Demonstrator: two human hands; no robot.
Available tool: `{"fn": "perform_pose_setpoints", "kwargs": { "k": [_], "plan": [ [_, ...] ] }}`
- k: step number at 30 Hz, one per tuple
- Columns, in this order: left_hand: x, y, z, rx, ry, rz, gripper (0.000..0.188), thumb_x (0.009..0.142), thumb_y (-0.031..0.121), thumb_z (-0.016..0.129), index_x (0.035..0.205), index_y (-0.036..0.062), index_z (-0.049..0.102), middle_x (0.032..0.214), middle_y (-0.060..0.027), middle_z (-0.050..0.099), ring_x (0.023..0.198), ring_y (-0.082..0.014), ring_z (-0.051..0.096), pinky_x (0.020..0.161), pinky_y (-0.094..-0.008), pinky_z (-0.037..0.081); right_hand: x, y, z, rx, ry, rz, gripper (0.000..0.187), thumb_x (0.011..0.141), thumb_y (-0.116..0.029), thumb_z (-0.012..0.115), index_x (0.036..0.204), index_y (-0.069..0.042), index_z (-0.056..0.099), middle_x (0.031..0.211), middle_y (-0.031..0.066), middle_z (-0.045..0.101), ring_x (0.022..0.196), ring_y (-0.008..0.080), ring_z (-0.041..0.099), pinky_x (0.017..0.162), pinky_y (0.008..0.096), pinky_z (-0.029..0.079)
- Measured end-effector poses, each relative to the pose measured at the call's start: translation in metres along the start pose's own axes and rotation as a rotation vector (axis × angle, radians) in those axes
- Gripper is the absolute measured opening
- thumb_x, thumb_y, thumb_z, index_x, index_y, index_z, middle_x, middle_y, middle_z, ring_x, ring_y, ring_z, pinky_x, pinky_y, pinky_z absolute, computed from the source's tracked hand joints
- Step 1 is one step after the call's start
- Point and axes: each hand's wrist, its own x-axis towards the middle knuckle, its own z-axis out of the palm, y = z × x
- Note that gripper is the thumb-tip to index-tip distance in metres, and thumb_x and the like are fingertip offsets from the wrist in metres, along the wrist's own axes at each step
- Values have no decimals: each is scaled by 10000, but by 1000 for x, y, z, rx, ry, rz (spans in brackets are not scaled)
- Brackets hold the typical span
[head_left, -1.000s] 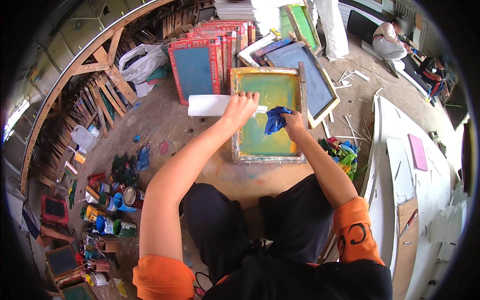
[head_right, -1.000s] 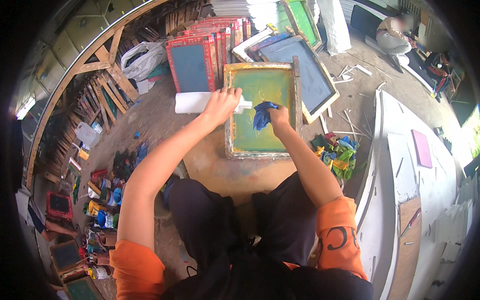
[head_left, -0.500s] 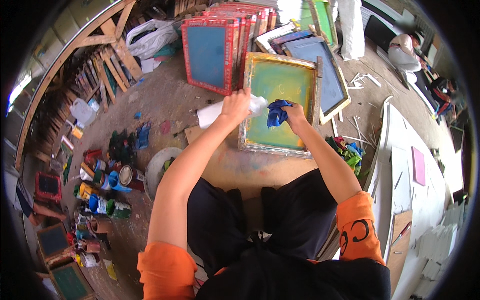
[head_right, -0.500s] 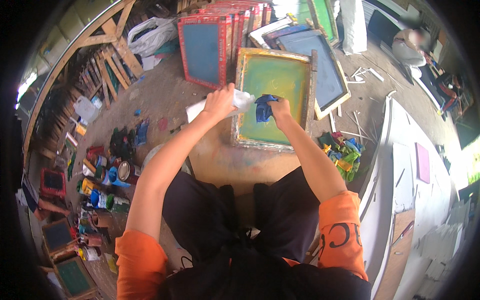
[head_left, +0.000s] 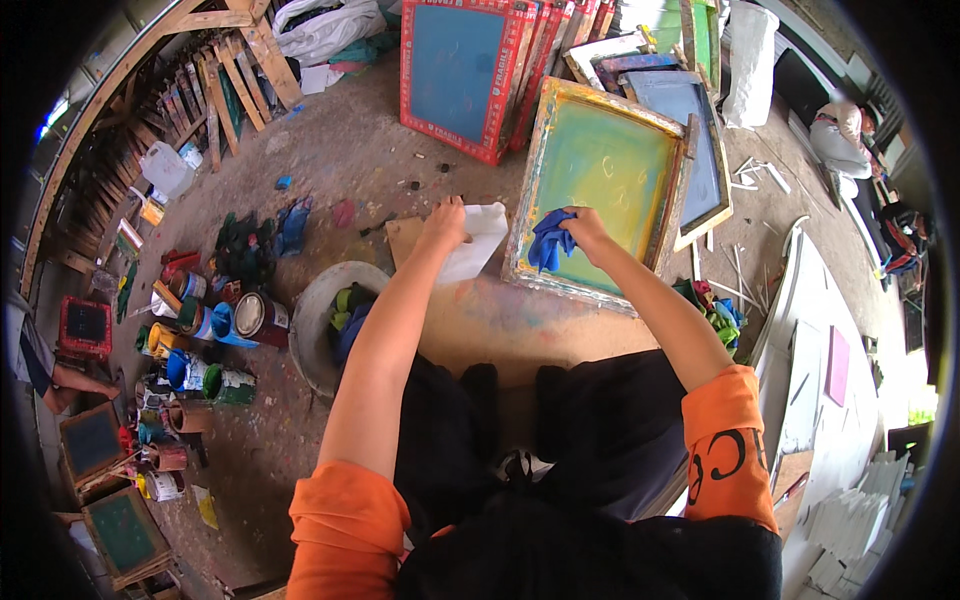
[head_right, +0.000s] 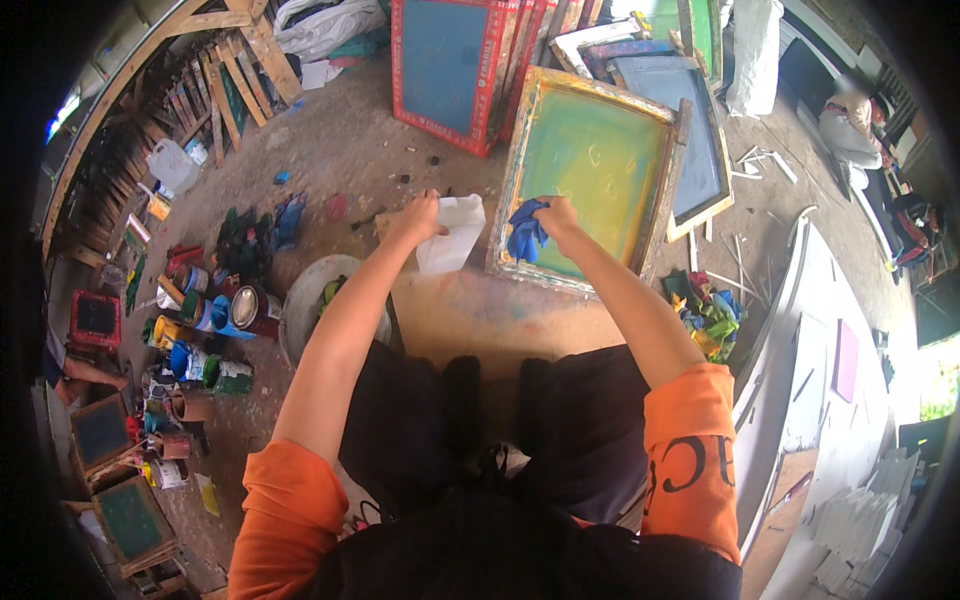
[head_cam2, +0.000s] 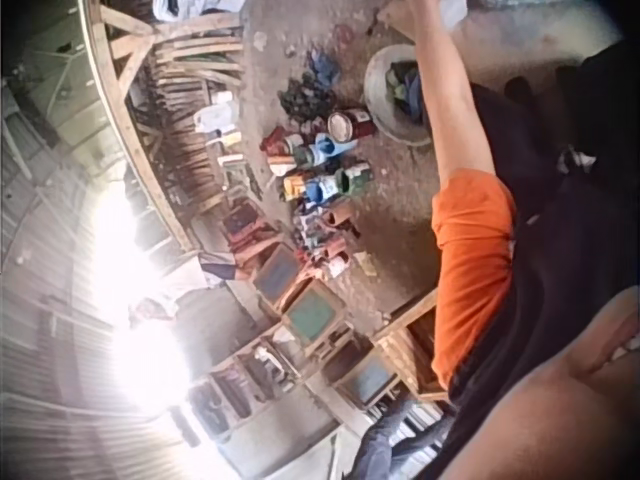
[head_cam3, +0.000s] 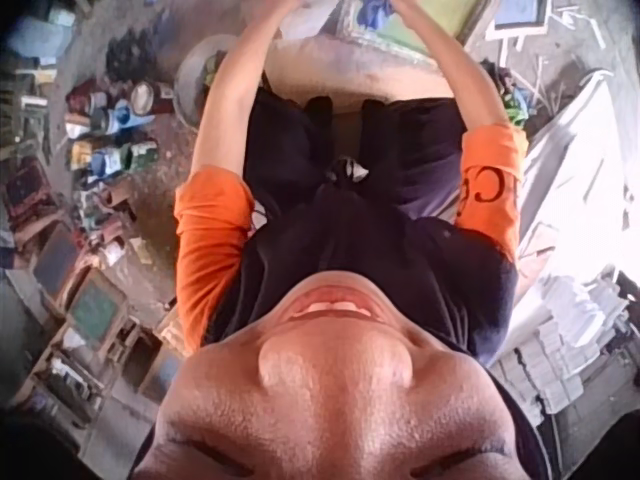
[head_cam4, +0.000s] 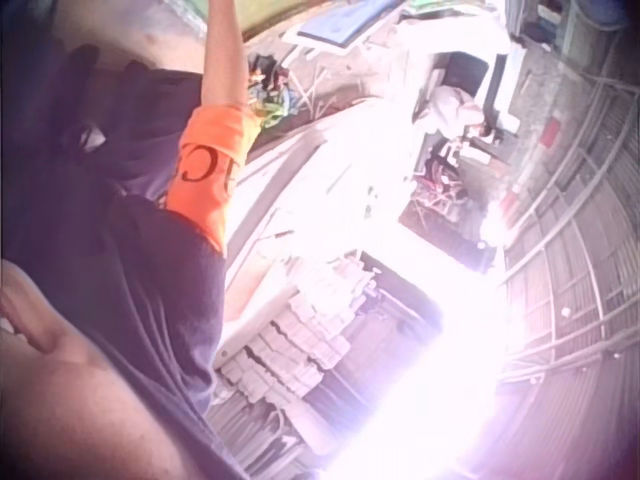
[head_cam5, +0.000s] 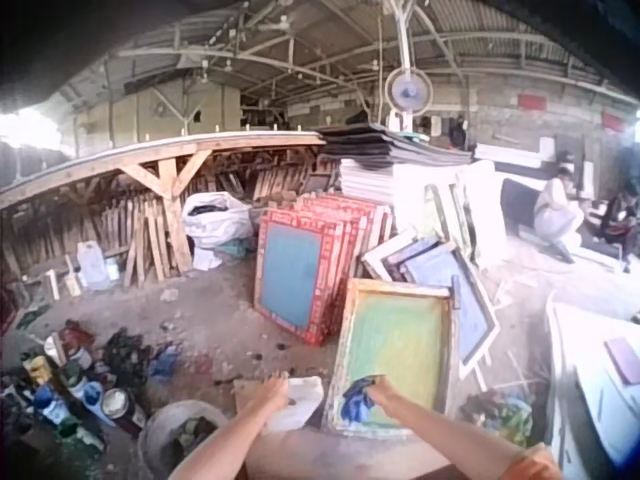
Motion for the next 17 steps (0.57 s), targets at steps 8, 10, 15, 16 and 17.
{"fn": "perform_pose_setpoints", "kwargs": {
  "k": [8,10,15,16,17],
  "plan": [
    [-15,80,-50,15,12,237,607,666,263,721,1168,70,438,1176,-165,474,1058,-364,483,913,-419,395,-15,-1,-39,-27,82,-76,295,687,-36,548,958,-56,663,842,114,650,726,181,609,635,303,471],
    [-12,96,-60,-94,-37,323,575,673,280,715,1144,60,468,1148,-177,496,1055,-345,490,910,-398,398,-29,-26,-40,10,112,-70,302,682,-43,556,964,-66,663,844,116,650,727,185,610,639,304,472],
    [-9,174,-61,-215,12,525,529,664,297,725,1092,57,527,1113,-194,530,1050,-334,500,895,-382,408,-60,-25,-90,-9,307,-103,322,674,-106,614,991,-66,652,899,154,646,819,239,627,715,317,481],
    [-8,192,-59,-222,1,540,534,659,301,730,1093,63,530,1114,-193,531,1043,-337,505,898,-379,409,-64,-17,-106,-12,373,-98,329,673,-100,617,997,-62,650,918,158,642,845,240,623,743,308,476],
    [-7,209,-58,-194,-28,564,567,654,311,735,1127,79,524,1117,-192,532,1073,-316,494,931,-375,389,-68,-9,-121,-15,438,-94,336,671,-95,620,1003,-58,648,936,163,639,871,242,620,772,298,471]
  ]
}}
